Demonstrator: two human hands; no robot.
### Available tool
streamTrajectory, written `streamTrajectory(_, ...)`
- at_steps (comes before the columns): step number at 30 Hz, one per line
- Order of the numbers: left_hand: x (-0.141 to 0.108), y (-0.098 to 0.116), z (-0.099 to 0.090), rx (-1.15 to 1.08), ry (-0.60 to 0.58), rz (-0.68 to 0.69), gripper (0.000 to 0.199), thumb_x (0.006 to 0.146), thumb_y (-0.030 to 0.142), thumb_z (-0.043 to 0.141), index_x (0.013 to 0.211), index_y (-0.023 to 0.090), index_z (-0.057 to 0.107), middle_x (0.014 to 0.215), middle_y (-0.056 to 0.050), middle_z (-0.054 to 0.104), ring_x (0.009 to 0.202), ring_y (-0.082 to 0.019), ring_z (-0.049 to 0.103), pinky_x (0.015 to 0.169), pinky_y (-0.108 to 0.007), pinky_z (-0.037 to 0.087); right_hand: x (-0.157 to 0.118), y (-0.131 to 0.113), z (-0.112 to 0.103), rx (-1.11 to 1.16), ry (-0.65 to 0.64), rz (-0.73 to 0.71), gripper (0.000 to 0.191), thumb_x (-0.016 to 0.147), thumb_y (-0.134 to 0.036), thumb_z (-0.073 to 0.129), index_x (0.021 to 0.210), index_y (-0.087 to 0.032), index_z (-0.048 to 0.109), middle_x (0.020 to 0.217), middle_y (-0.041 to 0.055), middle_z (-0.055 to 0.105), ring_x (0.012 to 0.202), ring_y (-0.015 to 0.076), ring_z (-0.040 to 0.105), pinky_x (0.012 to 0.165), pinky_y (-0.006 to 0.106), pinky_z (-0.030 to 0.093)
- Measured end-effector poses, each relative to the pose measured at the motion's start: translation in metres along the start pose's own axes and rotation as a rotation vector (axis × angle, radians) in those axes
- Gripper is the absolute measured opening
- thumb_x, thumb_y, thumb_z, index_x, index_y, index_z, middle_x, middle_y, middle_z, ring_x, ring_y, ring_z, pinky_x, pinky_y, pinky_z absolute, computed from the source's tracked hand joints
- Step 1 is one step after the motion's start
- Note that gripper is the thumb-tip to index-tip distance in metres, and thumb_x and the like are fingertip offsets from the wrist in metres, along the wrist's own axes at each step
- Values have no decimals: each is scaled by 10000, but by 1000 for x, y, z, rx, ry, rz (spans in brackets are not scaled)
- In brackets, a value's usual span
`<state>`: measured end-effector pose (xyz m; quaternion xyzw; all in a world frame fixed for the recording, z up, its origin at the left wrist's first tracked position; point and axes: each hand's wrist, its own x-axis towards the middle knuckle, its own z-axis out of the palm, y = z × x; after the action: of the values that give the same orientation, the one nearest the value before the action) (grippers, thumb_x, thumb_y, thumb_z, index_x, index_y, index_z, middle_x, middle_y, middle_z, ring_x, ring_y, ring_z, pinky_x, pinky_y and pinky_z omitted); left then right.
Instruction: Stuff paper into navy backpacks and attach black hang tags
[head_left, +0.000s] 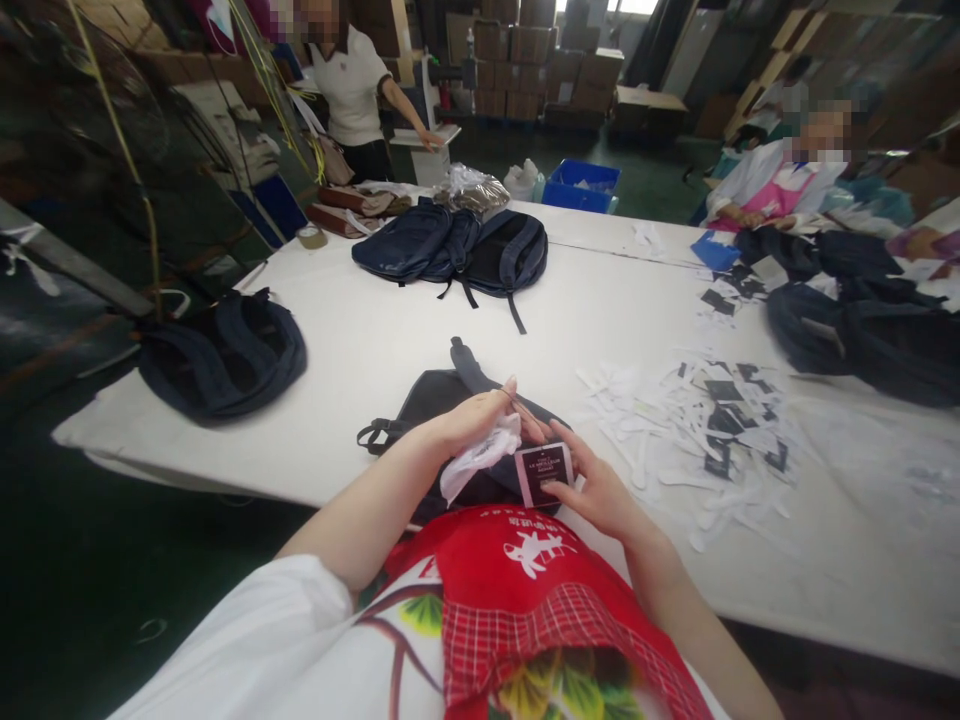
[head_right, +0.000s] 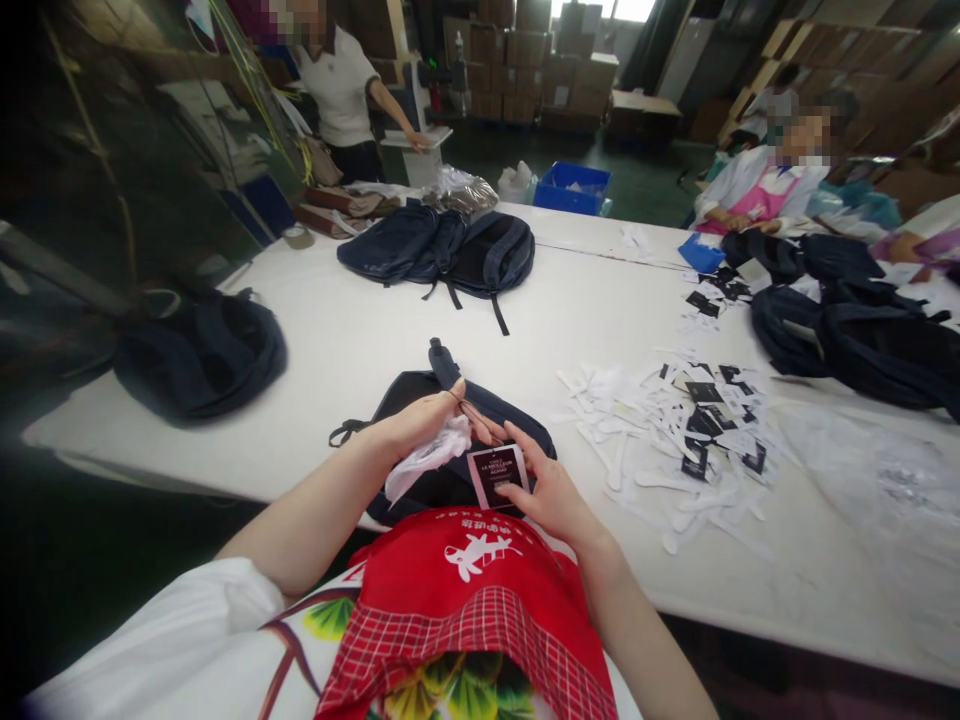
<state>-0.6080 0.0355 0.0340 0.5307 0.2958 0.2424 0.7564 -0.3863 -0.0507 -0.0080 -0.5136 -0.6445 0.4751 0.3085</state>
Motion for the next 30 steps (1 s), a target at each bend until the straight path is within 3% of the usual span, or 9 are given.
streamTrajectory(3, 4, -14, 3, -179, -5, -76, 848, 834, 794, 267, 788, 92, 740, 903, -206, 734, 788, -237, 693, 698, -325, 531, 5, -2, 1, -72, 101, 18, 496, 721, -273, 736, 1205, -277, 627, 930, 13, 721, 740, 198, 629, 725, 343, 509)
streamTrajectory(6, 6, -20, 3, -264, -18, -74, 889, 796, 839, 240, 771, 92, 722, 912, -219, 730, 783, -244, 691, 684, -326, 526, 9, 2, 4, -136, 180, -14, 106, 769, -339, 699, 822, -247, 691, 749, 13, 666, 707, 200, 589, 703, 351, 485)
streamTrajectory(9, 6, -18, -3, -209, 91, 8, 876, 794, 840, 246, 643, 99, 687, 941, -216, 731, 743, -217, 682, 662, -307, 517, 10, 8, 4, -215, 262, -138, 219, 826, -382, 647, 664, -234, 642, 870, 63, 639, 860, 231, 582, 815, 398, 470)
streamTrajectory(12, 3, -10, -11, -97, 218, 104, 833, 825, 802, 289, 620, 104, 695, 963, -196, 735, 788, -215, 696, 706, -303, 517, 11, 11, 1, -187, 239, -186, 242, 881, -393, 587, 712, -234, 655, 1049, 84, 626, 1013, 244, 569, 921, 416, 445)
streamTrajectory(15, -1, -3, -10, -29, 217, 107, 820, 839, 785, 294, 779, 106, 750, 1013, -185, 730, 909, -238, 696, 752, -301, 515, 11, 12, -1, -143, 198, -189, 232, 913, -370, 549, 751, -240, 654, 1028, 68, 638, 989, 223, 590, 907, 388, 456)
streamTrajectory(19, 0, -3, 10, -160, 171, 44, 855, 800, 817, 337, 1067, 92, 704, 1138, -203, 687, 1009, -269, 665, 773, -310, 521, 15, 9, 2, -298, 407, -252, 227, 899, -345, 573, 706, -237, 626, 963, 77, 637, 940, 230, 594, 865, 393, 465)
streamTrajectory(22, 7, -10, 25, -200, 325, 133, 870, 796, 819, 350, 1186, 92, 629, 1165, -195, 662, 937, -257, 672, 773, -346, 531, 22, 4, 9, -415, 502, -303, 214, 905, -336, 556, 730, -244, 639, 937, 83, 648, 929, 237, 589, 853, 401, 470)
streamTrajectory(26, 11, -14, 30, 222, 544, 331, 802, 803, 792, 398, 1154, 116, 648, 1045, -138, 691, 994, -262, 641, 876, -370, 501, 31, -2, 22, -411, 385, -318, 240, 917, -355, 535, 739, -248, 656, 940, 75, 667, 892, 215, 599, 825, 368, 484)
streamTrajectory(30, 9, -17, 29, 542, 525, 374, 769, 859, 754, 316, 1198, 142, 636, 963, -103, 708, 967, -241, 650, 900, -343, 479, 34, -1, 30, -335, 335, -286, 242, 911, -356, 541, 754, -249, 690, 905, 67, 676, 849, 206, 605, 806, 361, 486)
